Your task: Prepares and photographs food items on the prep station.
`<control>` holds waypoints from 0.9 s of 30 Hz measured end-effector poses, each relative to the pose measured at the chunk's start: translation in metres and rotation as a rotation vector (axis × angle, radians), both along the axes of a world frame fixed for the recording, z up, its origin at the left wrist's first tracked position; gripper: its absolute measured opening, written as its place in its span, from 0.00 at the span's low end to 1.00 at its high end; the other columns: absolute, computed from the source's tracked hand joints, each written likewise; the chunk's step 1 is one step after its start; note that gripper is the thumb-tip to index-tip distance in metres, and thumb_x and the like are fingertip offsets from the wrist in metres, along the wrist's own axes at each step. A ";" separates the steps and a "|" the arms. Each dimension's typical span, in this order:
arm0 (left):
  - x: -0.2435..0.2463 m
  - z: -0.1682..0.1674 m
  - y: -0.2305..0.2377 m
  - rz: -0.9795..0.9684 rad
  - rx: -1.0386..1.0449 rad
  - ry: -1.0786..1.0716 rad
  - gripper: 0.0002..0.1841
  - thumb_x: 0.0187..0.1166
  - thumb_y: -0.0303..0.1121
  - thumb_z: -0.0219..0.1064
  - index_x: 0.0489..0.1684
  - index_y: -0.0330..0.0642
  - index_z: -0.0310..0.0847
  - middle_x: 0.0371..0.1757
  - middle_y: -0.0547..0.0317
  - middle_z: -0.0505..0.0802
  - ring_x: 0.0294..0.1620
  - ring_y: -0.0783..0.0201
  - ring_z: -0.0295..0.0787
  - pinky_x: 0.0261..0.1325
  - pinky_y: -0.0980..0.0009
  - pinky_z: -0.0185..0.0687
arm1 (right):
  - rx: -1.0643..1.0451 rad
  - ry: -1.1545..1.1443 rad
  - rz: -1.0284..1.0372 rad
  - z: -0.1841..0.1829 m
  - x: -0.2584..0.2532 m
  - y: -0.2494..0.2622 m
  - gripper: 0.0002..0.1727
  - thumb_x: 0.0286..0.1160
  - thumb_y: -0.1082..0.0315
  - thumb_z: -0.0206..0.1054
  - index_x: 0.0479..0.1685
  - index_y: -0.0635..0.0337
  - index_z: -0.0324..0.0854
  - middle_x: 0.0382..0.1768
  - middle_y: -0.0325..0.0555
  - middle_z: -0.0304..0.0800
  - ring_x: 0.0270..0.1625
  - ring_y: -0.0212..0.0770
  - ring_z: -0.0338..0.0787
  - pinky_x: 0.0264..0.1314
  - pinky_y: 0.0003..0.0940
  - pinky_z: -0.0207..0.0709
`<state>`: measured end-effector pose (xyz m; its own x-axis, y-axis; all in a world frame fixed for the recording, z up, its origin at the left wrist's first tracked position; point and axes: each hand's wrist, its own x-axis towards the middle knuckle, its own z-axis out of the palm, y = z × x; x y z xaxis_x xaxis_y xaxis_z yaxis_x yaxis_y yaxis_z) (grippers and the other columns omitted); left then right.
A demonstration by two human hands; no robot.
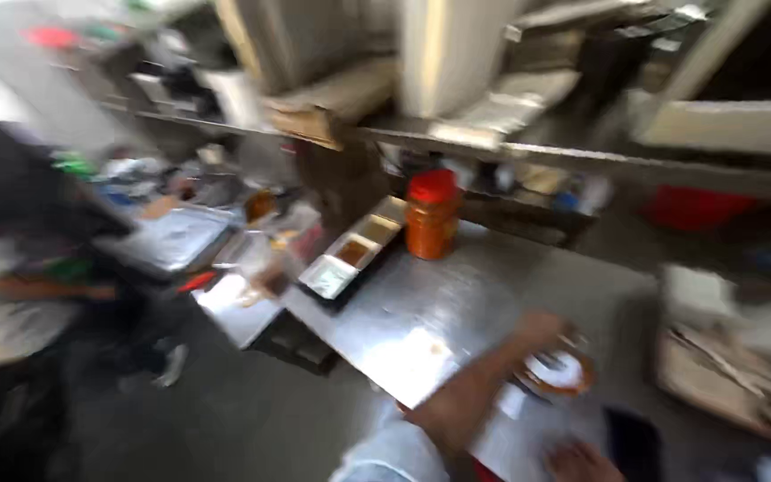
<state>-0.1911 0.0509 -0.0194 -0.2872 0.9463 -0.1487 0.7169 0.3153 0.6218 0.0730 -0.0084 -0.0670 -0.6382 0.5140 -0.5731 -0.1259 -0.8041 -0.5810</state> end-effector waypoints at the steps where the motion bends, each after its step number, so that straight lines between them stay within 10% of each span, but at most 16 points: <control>1: -0.007 -0.014 0.007 -0.068 -0.015 -0.032 0.22 0.75 0.43 0.77 0.65 0.45 0.88 0.63 0.44 0.92 0.66 0.43 0.88 0.67 0.37 0.80 | -0.005 -0.108 -0.091 0.001 -0.014 -0.004 0.17 0.91 0.59 0.45 0.35 0.48 0.76 0.22 0.33 0.84 0.26 0.32 0.86 0.32 0.32 0.85; 4: -0.010 -0.027 -0.003 0.029 -0.077 -0.125 0.28 0.76 0.53 0.74 0.65 0.41 0.85 0.64 0.41 0.90 0.67 0.42 0.87 0.69 0.37 0.81 | 0.015 -0.322 -0.192 0.005 -0.045 0.006 0.17 0.93 0.59 0.47 0.44 0.60 0.76 0.23 0.42 0.83 0.22 0.38 0.84 0.27 0.36 0.84; 7: 0.011 -0.035 -0.041 0.361 -0.021 -0.223 0.30 0.81 0.54 0.69 0.68 0.37 0.80 0.67 0.34 0.86 0.67 0.36 0.84 0.67 0.34 0.80 | 0.502 -0.702 -0.091 0.004 -0.070 0.017 0.25 0.96 0.56 0.45 0.49 0.70 0.81 0.23 0.49 0.87 0.23 0.41 0.88 0.29 0.38 0.85; 9: 0.029 -0.052 -0.050 0.542 0.006 -0.170 0.27 0.83 0.55 0.65 0.69 0.44 0.79 0.66 0.36 0.86 0.60 0.37 0.88 0.57 0.35 0.85 | 0.866 -1.092 0.128 0.004 -0.077 0.024 0.30 0.93 0.48 0.47 0.49 0.64 0.88 0.36 0.55 0.92 0.42 0.52 0.93 0.49 0.54 0.85; 12: 0.048 -0.050 -0.060 0.599 -0.019 -0.084 0.23 0.90 0.52 0.53 0.82 0.65 0.72 0.73 0.32 0.78 0.54 0.33 0.88 0.47 0.35 0.86 | 1.095 -1.317 0.264 0.000 -0.091 0.033 0.32 0.92 0.44 0.42 0.57 0.59 0.85 0.47 0.59 0.92 0.51 0.61 0.93 0.52 0.62 0.83; 15: 0.045 -0.054 -0.065 0.435 0.043 0.091 0.25 0.90 0.45 0.51 0.88 0.71 0.66 0.77 0.35 0.75 0.66 0.35 0.81 0.52 0.38 0.85 | 1.381 -1.084 0.232 -0.020 -0.102 0.058 0.29 0.92 0.58 0.49 0.90 0.51 0.62 0.82 0.62 0.69 0.68 0.64 0.86 0.62 0.63 0.84; 18: 0.035 -0.062 -0.063 0.204 0.100 0.208 0.32 0.90 0.56 0.44 0.93 0.58 0.60 0.96 0.57 0.58 0.95 0.39 0.43 0.85 0.29 0.50 | 1.536 -0.664 0.283 -0.024 -0.116 0.094 0.24 0.88 0.67 0.53 0.80 0.47 0.79 0.89 0.49 0.65 0.82 0.60 0.74 0.79 0.66 0.67; 20: 0.034 -0.060 -0.062 0.171 0.082 0.214 0.39 0.90 0.62 0.36 0.96 0.50 0.50 0.98 0.63 0.48 0.98 0.44 0.27 0.90 0.28 0.28 | 1.464 -0.468 0.339 -0.021 -0.129 0.119 0.21 0.86 0.67 0.53 0.68 0.46 0.89 0.84 0.40 0.74 0.82 0.49 0.77 0.81 0.58 0.71; 24: 0.045 -0.068 -0.049 0.332 0.027 0.281 0.43 0.83 0.73 0.31 0.97 0.63 0.48 0.97 0.70 0.53 0.98 0.49 0.34 0.89 0.26 0.26 | 1.009 -0.302 -0.062 -0.037 -0.144 0.115 0.19 0.85 0.66 0.52 0.54 0.60 0.91 0.66 0.44 0.90 0.72 0.39 0.85 0.77 0.44 0.78; 27: 0.052 -0.065 -0.045 0.382 -0.031 0.322 0.39 0.84 0.71 0.30 0.96 0.70 0.50 0.96 0.76 0.54 0.97 0.48 0.39 0.87 0.23 0.29 | 0.870 -0.436 -0.257 -0.045 -0.132 0.052 0.30 0.93 0.49 0.47 0.90 0.49 0.62 0.87 0.45 0.67 0.85 0.42 0.71 0.85 0.50 0.67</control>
<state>-0.1390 0.0061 -0.0845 -0.6481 0.7612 -0.0226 0.7006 0.6075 0.3743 -0.0587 0.0432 -0.1124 -0.2728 0.9579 -0.0896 0.1280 -0.0562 -0.9902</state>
